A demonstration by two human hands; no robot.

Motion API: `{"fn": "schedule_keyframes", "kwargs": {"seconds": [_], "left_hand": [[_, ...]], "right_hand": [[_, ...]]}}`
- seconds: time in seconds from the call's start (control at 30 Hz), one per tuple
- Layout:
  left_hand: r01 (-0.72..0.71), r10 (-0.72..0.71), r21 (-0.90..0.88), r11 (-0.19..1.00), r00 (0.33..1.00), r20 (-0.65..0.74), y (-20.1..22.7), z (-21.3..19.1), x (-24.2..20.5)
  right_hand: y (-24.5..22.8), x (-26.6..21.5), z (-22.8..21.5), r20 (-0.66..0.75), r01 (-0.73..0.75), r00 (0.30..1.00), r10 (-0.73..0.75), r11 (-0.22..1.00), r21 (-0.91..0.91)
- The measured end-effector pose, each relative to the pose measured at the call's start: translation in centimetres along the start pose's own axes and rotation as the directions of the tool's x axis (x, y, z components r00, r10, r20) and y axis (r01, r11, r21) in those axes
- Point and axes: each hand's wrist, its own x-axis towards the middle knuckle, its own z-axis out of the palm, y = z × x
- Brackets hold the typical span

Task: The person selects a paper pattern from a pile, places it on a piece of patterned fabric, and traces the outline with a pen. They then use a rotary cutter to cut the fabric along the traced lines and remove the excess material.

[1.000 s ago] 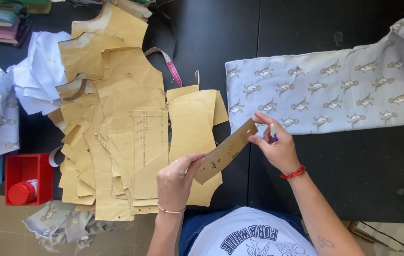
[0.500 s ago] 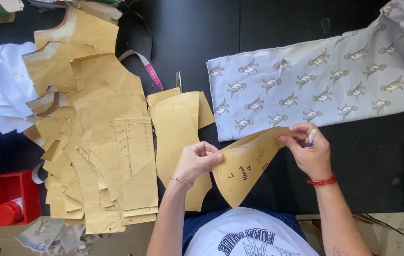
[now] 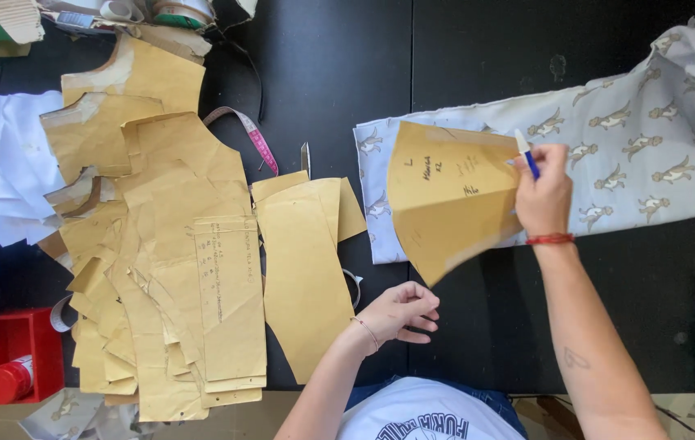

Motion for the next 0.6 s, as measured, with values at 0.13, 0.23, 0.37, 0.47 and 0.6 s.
{"fn": "schedule_keyframes", "kwargs": {"seconds": [0.13, 0.23, 0.37, 0.47, 0.6], "left_hand": [[-0.137, 0.155, 0.111, 0.984, 0.973, -0.173, -0.3, -1.6, -0.6], [-0.211, 0.235, 0.120, 0.970, 0.942, -0.240, -1.8, -3.6, -1.1], [-0.216, 0.272, 0.186, 0.959, 0.886, -0.374, -0.8, -3.7, -4.6], [-0.233, 0.295, 0.187, 0.954, 0.841, -0.454, -0.8, -4.1, -6.7], [-0.316, 0.351, 0.158, 0.936, 0.781, -0.517, -1.4, -6.1, -8.4]], "right_hand": [[4.0, 2.0, 3.7, 0.093, -0.084, 0.991, 0.099, 0.984, -0.158], [6.0, 2.5, 4.6, 0.151, -0.074, 0.983, 0.105, 0.977, -0.199], [5.0, 2.6, 4.5, 0.209, -0.025, 0.975, 0.081, 0.966, -0.259], [5.2, 2.8, 4.3, 0.233, -0.044, 0.967, 0.100, 0.971, -0.235], [6.7, 2.6, 3.6, 0.337, -0.094, 0.928, 0.156, 0.976, -0.194]]}}
